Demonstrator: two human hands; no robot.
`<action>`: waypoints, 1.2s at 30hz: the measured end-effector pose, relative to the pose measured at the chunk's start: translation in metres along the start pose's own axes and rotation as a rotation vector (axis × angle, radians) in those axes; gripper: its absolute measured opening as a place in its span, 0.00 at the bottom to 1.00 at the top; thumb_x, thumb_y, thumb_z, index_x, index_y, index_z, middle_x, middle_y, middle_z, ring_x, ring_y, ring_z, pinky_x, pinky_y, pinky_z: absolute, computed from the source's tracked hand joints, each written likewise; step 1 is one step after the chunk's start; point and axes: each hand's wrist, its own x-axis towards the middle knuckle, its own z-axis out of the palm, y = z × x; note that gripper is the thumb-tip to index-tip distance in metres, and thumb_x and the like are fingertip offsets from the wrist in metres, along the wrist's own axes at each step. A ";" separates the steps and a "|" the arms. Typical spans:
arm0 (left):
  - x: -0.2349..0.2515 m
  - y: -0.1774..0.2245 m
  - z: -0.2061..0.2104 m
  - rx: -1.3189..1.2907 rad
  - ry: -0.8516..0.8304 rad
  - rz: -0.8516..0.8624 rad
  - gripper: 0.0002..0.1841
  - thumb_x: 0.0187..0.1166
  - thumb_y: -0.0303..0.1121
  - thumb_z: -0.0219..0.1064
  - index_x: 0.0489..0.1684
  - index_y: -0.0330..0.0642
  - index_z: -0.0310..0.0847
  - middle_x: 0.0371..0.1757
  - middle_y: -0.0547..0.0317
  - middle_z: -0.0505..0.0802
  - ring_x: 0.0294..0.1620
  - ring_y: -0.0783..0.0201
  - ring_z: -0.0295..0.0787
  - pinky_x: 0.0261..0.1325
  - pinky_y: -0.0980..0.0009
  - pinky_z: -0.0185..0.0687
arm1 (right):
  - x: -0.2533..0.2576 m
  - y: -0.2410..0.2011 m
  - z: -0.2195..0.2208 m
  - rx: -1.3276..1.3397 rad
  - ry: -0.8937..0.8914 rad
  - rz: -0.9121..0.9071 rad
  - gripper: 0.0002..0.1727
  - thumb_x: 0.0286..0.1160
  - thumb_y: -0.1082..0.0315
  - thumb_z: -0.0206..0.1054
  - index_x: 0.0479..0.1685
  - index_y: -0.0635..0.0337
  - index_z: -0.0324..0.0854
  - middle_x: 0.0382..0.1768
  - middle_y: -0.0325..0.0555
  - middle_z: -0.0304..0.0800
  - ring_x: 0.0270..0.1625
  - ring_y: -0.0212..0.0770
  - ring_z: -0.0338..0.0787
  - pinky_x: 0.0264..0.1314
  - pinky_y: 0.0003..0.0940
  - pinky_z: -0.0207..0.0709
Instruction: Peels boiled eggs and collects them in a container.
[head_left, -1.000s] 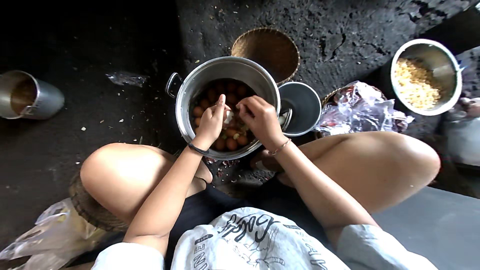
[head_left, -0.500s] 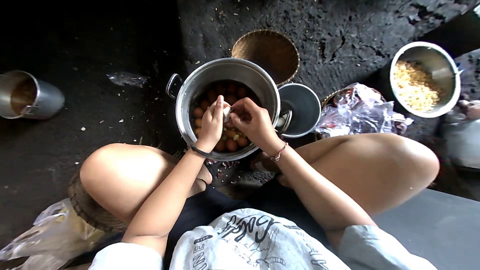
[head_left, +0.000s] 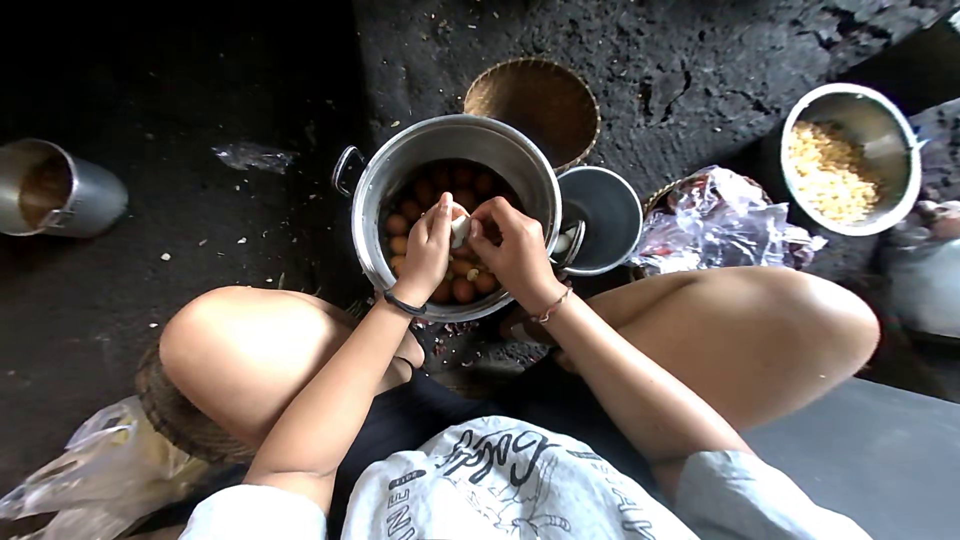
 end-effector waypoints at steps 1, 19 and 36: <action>0.000 0.000 0.000 -0.003 -0.011 -0.002 0.28 0.97 0.44 0.35 0.51 0.39 0.85 0.42 0.62 0.88 0.42 0.75 0.81 0.50 0.75 0.77 | 0.000 0.003 0.000 -0.016 0.007 -0.007 0.08 0.76 0.75 0.69 0.49 0.64 0.80 0.35 0.51 0.86 0.32 0.40 0.87 0.35 0.34 0.83; 0.006 0.001 -0.006 -0.248 -0.029 -0.184 0.30 0.95 0.54 0.33 0.48 0.43 0.79 0.40 0.62 0.85 0.43 0.72 0.83 0.51 0.72 0.81 | 0.017 0.011 -0.015 0.074 -0.146 0.115 0.18 0.86 0.64 0.61 0.66 0.65 0.83 0.64 0.57 0.83 0.62 0.47 0.87 0.64 0.40 0.83; 0.000 0.004 0.002 -0.355 -0.091 -0.288 0.29 0.94 0.57 0.34 0.51 0.45 0.77 0.44 0.61 0.86 0.46 0.69 0.85 0.53 0.67 0.85 | 0.000 0.005 0.003 0.054 0.008 -0.015 0.12 0.77 0.79 0.63 0.57 0.67 0.83 0.49 0.55 0.90 0.44 0.41 0.91 0.49 0.34 0.86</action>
